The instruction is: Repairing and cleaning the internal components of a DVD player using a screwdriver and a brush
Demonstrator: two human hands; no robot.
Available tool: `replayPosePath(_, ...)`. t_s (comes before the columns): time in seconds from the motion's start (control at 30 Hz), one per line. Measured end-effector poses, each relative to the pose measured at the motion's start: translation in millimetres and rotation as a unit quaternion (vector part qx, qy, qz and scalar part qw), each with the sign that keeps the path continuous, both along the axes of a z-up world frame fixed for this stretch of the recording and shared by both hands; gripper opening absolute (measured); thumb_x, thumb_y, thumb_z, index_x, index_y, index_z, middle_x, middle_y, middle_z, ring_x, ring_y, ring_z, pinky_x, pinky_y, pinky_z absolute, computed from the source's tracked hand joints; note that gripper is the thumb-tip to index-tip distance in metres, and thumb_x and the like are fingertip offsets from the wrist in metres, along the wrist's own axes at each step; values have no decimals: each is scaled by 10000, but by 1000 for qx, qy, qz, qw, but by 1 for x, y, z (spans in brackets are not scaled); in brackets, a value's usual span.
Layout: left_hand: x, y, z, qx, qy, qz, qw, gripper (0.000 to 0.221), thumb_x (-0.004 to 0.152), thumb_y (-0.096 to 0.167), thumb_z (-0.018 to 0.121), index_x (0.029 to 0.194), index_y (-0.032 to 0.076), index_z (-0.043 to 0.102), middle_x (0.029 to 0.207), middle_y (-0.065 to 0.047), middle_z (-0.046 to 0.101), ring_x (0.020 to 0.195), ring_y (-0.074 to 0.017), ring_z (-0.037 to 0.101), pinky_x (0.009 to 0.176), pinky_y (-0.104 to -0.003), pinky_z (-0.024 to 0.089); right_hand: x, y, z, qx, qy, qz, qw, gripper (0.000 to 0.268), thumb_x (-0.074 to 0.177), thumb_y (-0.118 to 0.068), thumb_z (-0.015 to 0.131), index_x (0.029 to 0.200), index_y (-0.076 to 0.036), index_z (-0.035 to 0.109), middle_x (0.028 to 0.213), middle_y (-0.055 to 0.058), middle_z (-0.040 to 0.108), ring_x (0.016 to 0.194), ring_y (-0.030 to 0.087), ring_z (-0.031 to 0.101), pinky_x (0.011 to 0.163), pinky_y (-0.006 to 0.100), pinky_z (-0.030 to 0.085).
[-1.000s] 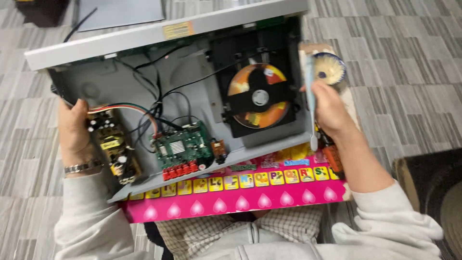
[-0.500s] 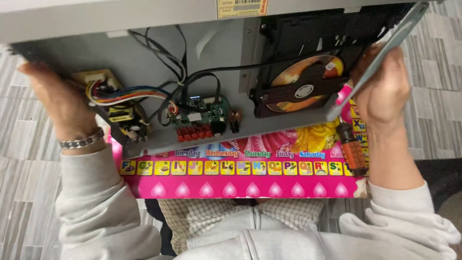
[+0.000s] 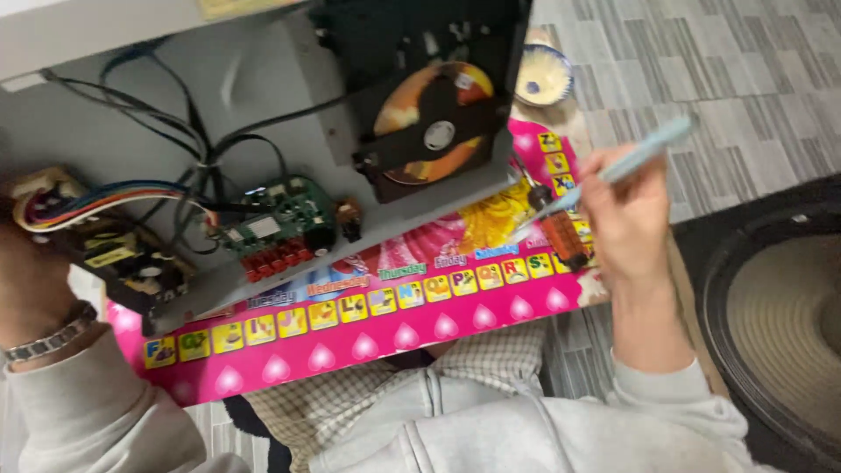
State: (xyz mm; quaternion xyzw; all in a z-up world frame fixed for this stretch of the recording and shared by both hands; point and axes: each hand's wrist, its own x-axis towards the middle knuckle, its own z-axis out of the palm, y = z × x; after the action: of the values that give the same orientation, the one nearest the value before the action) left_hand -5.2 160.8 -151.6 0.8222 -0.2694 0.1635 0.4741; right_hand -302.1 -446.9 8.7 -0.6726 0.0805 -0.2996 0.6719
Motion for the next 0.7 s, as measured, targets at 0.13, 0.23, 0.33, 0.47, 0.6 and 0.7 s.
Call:
replayPosePath(0.13,-19,-12,10,-64,58,-15,996,337,1164,-89,430,1500,-116,422,1432,-268,507,1275,-345,538,1106,-415,469,-24,27,-14,-73,-19,-60,995,300,950,-54,715,999,-56,419,955,195,625,592,191,646,493,276,586)
replayPosePath(0.23,-27,-22,30,-162,136,-25,977,330,1283,234,327,1528,40,434,1460,-94,517,1314,-180,540,1182,-315,485,-16,42,-29,-144,-89,-124,978,234,967,4,691,955,-8,457,1021,249,601,806,265,699,682,364,635)
replayPosePath(0.33,-28,-24,28,-135,120,-18,983,328,1257,193,360,1521,19,450,1450,-114,533,1301,-199,554,1161,-324,493,-8,53,-37,-226,-115,-167,953,169,951,46,700,885,70,546,977,285,609,808,344,705,672,417,632)
replayPosePath(0.47,-28,-26,24,-83,71,3,994,335,1198,97,434,1504,-30,485,1425,-161,566,1271,-244,585,1114,-346,512,-2,62,-51,-426,-52,-172,887,65,901,25,730,924,-36,731,965,152,701,850,303,726,741,376,590)
replayPosePath(0.6,-31,-26,22,-34,21,25,999,357,1139,-3,503,1487,-81,517,1401,-211,596,1241,-292,612,1067,-369,529,-11,85,-64,-413,-72,-109,901,97,871,-5,726,852,-87,775,917,118,736,817,311,746,713,358,601)
replayPosePath(0.7,-31,-25,23,0,-16,40,999,380,1099,-73,546,1476,-117,537,1385,-246,615,1221,-325,629,1036,-386,539,-17,85,-37,-437,-81,-143,884,159,982,-113,611,915,-81,752,936,142,681,832,317,698,747,376,587)
